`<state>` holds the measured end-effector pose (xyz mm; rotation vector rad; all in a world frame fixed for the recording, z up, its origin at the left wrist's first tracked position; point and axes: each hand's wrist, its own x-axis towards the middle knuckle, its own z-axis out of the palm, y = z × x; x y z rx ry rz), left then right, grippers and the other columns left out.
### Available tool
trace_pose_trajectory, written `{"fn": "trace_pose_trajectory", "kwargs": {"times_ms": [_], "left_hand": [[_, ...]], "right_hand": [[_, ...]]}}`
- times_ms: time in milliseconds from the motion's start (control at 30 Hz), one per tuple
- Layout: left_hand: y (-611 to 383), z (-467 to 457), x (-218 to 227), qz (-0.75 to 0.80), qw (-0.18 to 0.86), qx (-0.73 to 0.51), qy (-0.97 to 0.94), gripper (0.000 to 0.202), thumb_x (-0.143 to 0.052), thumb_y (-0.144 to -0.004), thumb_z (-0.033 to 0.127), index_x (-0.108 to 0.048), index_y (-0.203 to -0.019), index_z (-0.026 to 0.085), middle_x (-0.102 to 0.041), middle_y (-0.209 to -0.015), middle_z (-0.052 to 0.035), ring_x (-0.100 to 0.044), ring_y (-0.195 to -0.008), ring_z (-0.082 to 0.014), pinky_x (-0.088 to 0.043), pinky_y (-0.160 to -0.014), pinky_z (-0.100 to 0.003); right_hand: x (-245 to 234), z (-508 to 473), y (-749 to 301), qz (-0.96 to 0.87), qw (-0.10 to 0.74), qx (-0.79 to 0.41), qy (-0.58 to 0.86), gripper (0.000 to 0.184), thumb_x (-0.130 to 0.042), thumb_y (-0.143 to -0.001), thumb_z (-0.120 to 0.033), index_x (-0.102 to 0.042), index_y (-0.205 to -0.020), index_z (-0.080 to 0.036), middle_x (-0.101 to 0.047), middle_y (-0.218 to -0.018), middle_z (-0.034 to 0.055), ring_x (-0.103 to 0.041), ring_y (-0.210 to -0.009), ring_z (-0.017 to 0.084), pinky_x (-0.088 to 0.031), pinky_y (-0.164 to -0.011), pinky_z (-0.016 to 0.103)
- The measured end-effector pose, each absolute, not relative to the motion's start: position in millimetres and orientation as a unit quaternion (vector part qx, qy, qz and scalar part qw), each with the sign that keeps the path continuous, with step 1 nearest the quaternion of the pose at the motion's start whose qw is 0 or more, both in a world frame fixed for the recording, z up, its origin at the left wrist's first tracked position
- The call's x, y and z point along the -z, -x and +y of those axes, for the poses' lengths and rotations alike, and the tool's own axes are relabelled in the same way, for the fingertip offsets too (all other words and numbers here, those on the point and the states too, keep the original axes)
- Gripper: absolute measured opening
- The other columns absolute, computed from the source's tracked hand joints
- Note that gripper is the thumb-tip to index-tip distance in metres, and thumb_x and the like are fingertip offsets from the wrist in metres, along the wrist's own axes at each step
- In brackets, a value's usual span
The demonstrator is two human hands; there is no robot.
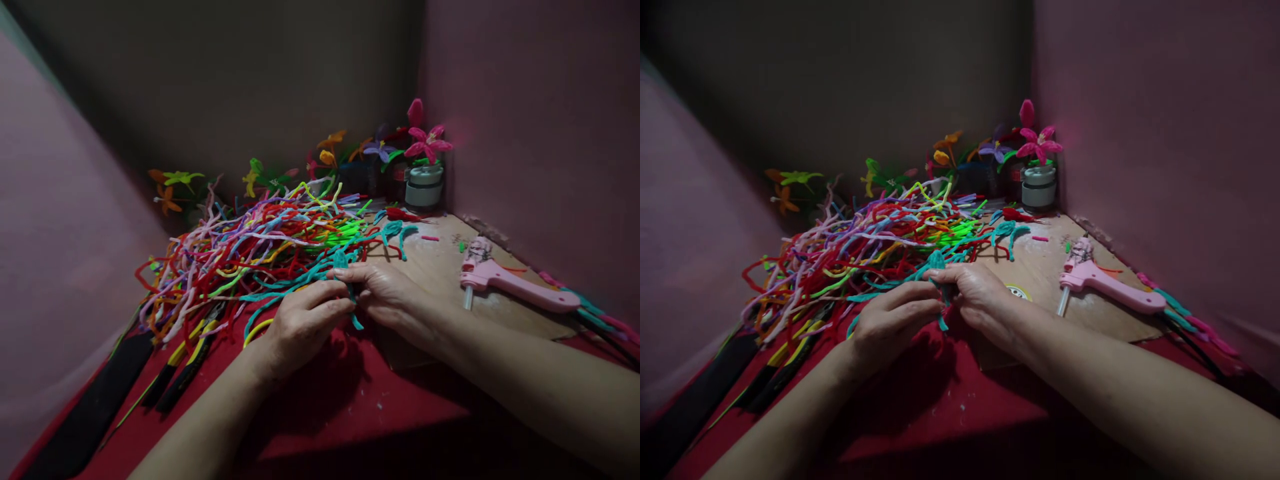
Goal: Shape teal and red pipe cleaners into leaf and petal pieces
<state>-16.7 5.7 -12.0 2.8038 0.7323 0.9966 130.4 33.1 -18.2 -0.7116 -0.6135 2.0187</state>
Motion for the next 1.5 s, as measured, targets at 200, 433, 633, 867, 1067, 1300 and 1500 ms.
{"fn": "trace_pose_trajectory", "kwargs": {"times_ms": [200, 433, 633, 867, 1067, 1300, 1500], "left_hand": [[13.6, 3.0, 1.5, 0.306, 0.178, -0.371, -0.859, 0.007, -0.056, -0.079, 0.018, -0.063, -0.078, 0.017, -0.061, -0.082, -0.0053, -0.057, -0.078, -0.0130, -0.046, -0.073, -0.024], [11.5, -1.0, -3.3, 0.441, 0.317, -0.432, -0.720, 0.006, -0.057, -0.077, 0.023, -0.060, -0.077, 0.018, -0.050, -0.061, 0.0031, -0.043, -0.052, -0.0071, -0.037, -0.050, -0.020], [11.2, 0.2, -4.3, 0.481, 0.230, -0.384, -0.754, 0.007, -0.055, -0.076, 0.020, -0.060, -0.072, 0.016, -0.056, -0.066, 0.0016, -0.047, -0.058, -0.0083, -0.037, -0.055, -0.019], [12.8, 3.0, 0.0, 0.471, 0.096, -0.327, -0.814, 0.012, -0.048, -0.076, 0.013, -0.058, -0.071, 0.017, -0.055, -0.065, 0.0009, -0.049, -0.060, -0.0096, -0.037, -0.059, -0.020], [12.1, 1.4, 0.4, 0.476, 0.039, -0.271, -0.836, 0.011, -0.048, -0.073, 0.010, -0.052, -0.065, 0.017, -0.052, -0.063, 0.0011, -0.046, -0.058, -0.0100, -0.034, -0.056, -0.021], [10.0, -0.8, 2.0, 0.492, -0.020, -0.191, -0.849, 0.014, -0.049, -0.073, 0.013, -0.044, -0.061, 0.018, -0.050, -0.063, 0.0004, -0.044, -0.053, -0.0109, -0.031, -0.051, -0.023], [8.4, -2.4, 10.3, 0.500, -0.120, -0.114, -0.850, 0.010, -0.045, -0.079, 0.016, -0.050, -0.070, 0.017, -0.052, -0.068, -0.0025, -0.048, -0.056, -0.0144, -0.032, -0.050, -0.025]], "right_hand": [[19.3, 34.3, -131.3, -0.265, 0.451, -0.806, 0.277, 0.008, -0.057, -0.064, -0.008, -0.057, -0.057, -0.013, -0.055, -0.056, -0.0009, -0.047, -0.051, 0.009, -0.035, -0.051, 0.024], [21.3, 32.8, -128.5, -0.296, 0.493, -0.752, 0.323, 0.011, -0.063, -0.058, -0.012, -0.053, -0.053, -0.013, -0.051, -0.052, -0.0026, -0.043, -0.050, 0.008, -0.033, -0.053, 0.024], [25.5, 32.5, -129.8, -0.404, 0.504, -0.685, 0.338, 0.015, -0.056, -0.056, -0.013, -0.046, -0.045, -0.016, -0.041, -0.042, -0.0055, -0.035, -0.042, 0.007, -0.025, -0.045, 0.024], [26.8, 30.0, -131.2, -0.498, 0.467, -0.618, 0.390, 0.014, -0.050, -0.058, -0.015, -0.043, -0.047, -0.017, -0.036, -0.042, -0.0060, -0.029, -0.041, 0.006, -0.020, -0.042, 0.023], [29.6, 28.8, -131.8, -0.572, 0.447, -0.554, 0.407, 0.012, -0.047, -0.062, -0.019, -0.046, -0.050, -0.016, -0.035, -0.047, -0.0055, -0.026, -0.044, 0.006, -0.019, -0.043, 0.024], [27.0, 24.3, -128.3, -0.615, 0.432, -0.492, 0.439, 0.018, -0.047, -0.064, -0.019, -0.045, -0.046, -0.016, -0.037, -0.048, -0.0049, -0.030, -0.047, 0.007, -0.024, -0.047, 0.023], [26.8, 22.9, -126.9, -0.568, 0.419, -0.546, 0.451, 0.017, -0.051, -0.060, -0.018, -0.042, -0.045, -0.016, -0.037, -0.044, -0.0058, -0.031, -0.042, 0.006, -0.021, -0.042, 0.022]]}}
